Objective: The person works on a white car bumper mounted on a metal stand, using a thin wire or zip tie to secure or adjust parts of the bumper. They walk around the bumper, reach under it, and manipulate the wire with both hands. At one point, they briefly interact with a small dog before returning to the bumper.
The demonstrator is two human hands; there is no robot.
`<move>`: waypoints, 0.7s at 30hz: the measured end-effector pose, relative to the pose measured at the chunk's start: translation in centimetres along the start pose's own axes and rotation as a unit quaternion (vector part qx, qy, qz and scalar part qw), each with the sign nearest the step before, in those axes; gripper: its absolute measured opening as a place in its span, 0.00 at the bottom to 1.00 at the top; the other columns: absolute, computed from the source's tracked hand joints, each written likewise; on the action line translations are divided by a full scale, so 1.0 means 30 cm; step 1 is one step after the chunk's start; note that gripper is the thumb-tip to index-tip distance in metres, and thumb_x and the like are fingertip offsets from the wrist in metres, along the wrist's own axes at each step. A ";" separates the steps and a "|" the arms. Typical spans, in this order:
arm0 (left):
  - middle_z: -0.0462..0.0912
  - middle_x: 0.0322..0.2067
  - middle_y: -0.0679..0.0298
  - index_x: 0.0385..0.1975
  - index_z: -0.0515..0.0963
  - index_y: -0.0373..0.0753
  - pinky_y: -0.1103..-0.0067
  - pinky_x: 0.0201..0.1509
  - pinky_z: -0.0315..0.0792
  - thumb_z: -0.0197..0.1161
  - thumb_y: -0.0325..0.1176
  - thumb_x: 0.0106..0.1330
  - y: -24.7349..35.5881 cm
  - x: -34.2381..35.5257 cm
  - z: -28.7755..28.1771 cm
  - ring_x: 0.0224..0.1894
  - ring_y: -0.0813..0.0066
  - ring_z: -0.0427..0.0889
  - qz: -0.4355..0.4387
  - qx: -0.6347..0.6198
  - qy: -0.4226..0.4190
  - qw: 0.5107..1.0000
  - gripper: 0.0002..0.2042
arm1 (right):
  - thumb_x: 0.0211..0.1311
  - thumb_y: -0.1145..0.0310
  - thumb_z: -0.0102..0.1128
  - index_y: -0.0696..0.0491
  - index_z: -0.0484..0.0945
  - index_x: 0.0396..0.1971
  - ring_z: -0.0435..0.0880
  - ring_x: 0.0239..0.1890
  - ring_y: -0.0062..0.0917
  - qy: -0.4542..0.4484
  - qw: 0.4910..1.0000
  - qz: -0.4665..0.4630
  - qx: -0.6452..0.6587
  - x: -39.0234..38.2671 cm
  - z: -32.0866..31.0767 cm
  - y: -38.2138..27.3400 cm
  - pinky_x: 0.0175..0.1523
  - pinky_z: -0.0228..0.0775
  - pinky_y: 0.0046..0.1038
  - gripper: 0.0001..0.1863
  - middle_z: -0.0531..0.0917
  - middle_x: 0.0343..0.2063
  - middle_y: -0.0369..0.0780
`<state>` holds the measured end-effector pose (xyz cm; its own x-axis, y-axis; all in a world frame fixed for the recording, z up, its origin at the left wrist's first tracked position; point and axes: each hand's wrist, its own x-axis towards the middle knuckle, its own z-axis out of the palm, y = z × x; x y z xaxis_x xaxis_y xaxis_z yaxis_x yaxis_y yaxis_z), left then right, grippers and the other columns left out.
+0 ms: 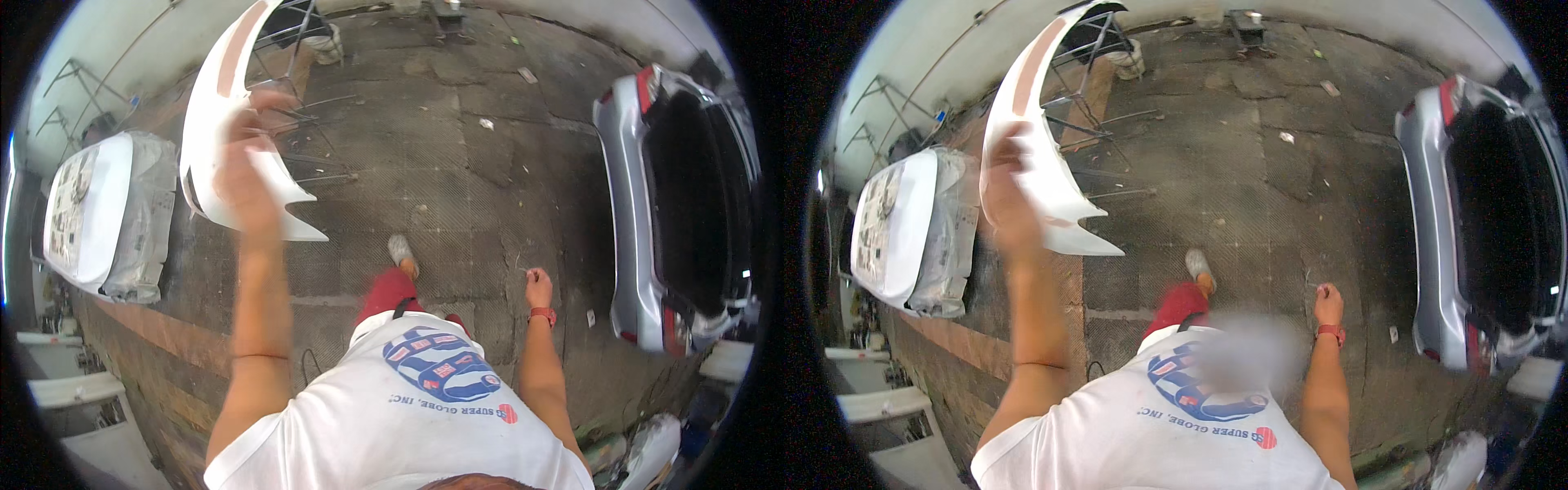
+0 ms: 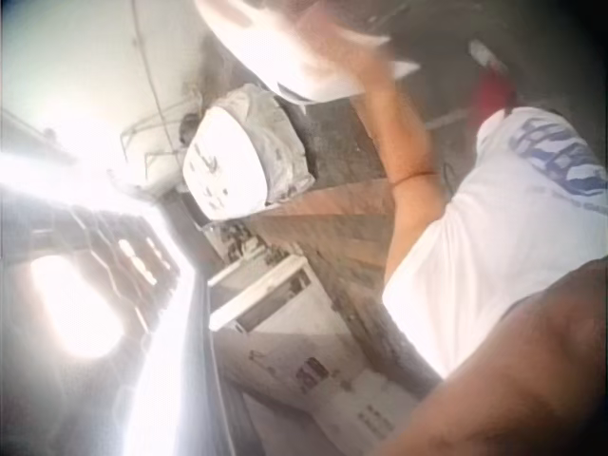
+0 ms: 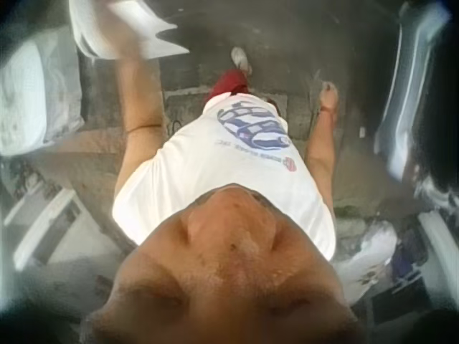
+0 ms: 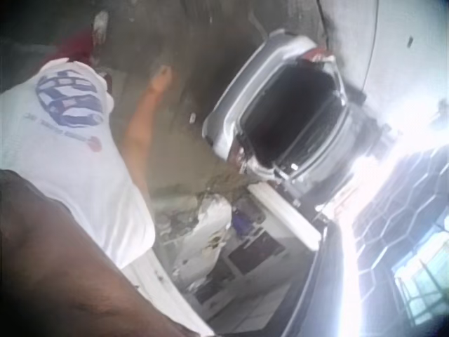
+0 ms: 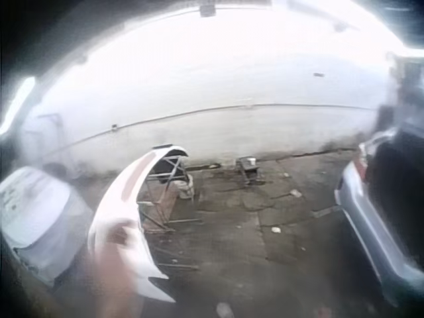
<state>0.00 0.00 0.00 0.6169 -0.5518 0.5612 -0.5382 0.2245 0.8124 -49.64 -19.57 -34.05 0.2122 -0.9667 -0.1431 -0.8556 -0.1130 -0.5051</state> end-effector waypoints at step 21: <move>0.86 0.46 0.64 0.70 0.66 0.46 0.81 0.54 0.77 0.52 0.44 0.83 -1.257 0.942 0.317 0.49 0.76 0.84 -0.448 -0.434 -0.086 0.777 0.20 | 0.75 0.69 0.58 0.61 0.81 0.40 0.78 0.36 0.25 -0.219 0.894 -0.268 0.283 1.142 0.176 -1.854 0.46 0.70 0.26 0.10 0.80 0.32 0.39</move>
<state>32.27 -31.70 -16.29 0.3951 -0.8810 -0.2602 0.6987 0.1044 0.7077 7.72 -45.18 -15.37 0.7917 -0.6109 -0.0080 -0.2245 -0.2788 -0.9337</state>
